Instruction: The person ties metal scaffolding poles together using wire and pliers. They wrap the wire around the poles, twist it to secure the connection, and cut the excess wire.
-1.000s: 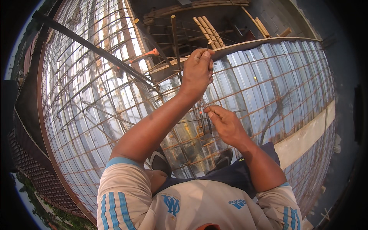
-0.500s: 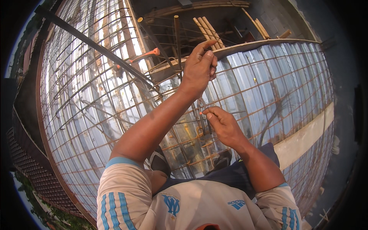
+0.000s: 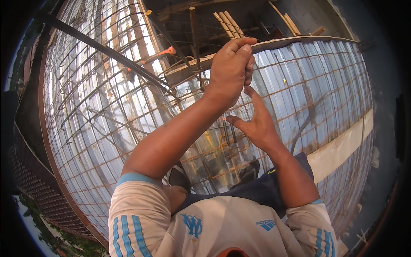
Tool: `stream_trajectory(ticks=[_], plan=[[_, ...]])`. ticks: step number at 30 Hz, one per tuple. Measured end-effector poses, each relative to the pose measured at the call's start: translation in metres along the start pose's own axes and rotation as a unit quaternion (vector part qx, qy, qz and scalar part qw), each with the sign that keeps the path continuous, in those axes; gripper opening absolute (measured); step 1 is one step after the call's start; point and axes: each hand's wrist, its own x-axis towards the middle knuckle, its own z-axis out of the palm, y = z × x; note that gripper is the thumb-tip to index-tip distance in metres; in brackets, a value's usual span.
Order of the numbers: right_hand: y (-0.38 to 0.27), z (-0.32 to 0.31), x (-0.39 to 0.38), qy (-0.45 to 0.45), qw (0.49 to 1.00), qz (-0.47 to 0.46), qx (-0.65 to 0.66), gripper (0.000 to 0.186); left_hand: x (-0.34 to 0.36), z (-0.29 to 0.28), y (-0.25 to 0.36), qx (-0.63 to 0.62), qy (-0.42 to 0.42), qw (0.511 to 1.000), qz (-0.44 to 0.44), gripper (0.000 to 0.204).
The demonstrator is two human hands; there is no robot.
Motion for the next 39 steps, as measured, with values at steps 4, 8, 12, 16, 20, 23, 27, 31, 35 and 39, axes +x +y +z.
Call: stream_trajectory(ticks=[4,8,12,16,20,23,27,31,35,39], plan=[[0.001,-0.013,0.0,-0.168,0.914,0.221,0.297,0.022,-0.005,0.016,0.016,-0.03,-0.037,0.999,0.005,0.021],[-0.003,-0.047,0.001,-0.207,0.873,0.204,0.39,0.023,-0.013,0.003,0.078,-0.031,-0.128,0.982,0.135,0.024],[0.0,-0.079,0.012,-0.218,0.897,0.164,0.349,0.021,-0.028,-0.004,0.113,0.015,-0.173,0.964,0.202,0.025],[-0.006,-0.098,0.015,-0.243,0.918,0.143,0.279,0.02,-0.043,-0.006,0.142,0.036,-0.296,0.921,0.252,0.026],[-0.003,-0.105,0.011,-0.266,0.915,0.128,0.276,0.019,-0.062,-0.016,0.176,0.083,-0.259,0.92,0.283,0.015],[-0.01,-0.108,0.008,-0.245,0.921,0.128,0.275,0.02,-0.076,-0.018,0.194,0.071,-0.2,0.93,0.301,0.012],[-0.002,-0.107,0.006,-0.246,0.893,0.144,0.348,0.022,-0.076,-0.02,0.2,0.068,-0.186,0.93,0.308,0.019],[0.002,-0.103,0.007,-0.305,0.877,0.141,0.343,0.025,-0.074,-0.028,0.202,0.077,-0.203,0.922,0.319,0.019],[-0.003,-0.097,0.009,-0.335,0.898,0.143,0.246,0.026,-0.077,-0.026,0.202,0.078,-0.218,0.923,0.308,0.018],[-0.007,-0.093,0.012,-0.287,0.921,0.213,0.153,0.026,-0.081,-0.031,0.206,0.088,-0.199,0.929,0.301,0.019]])
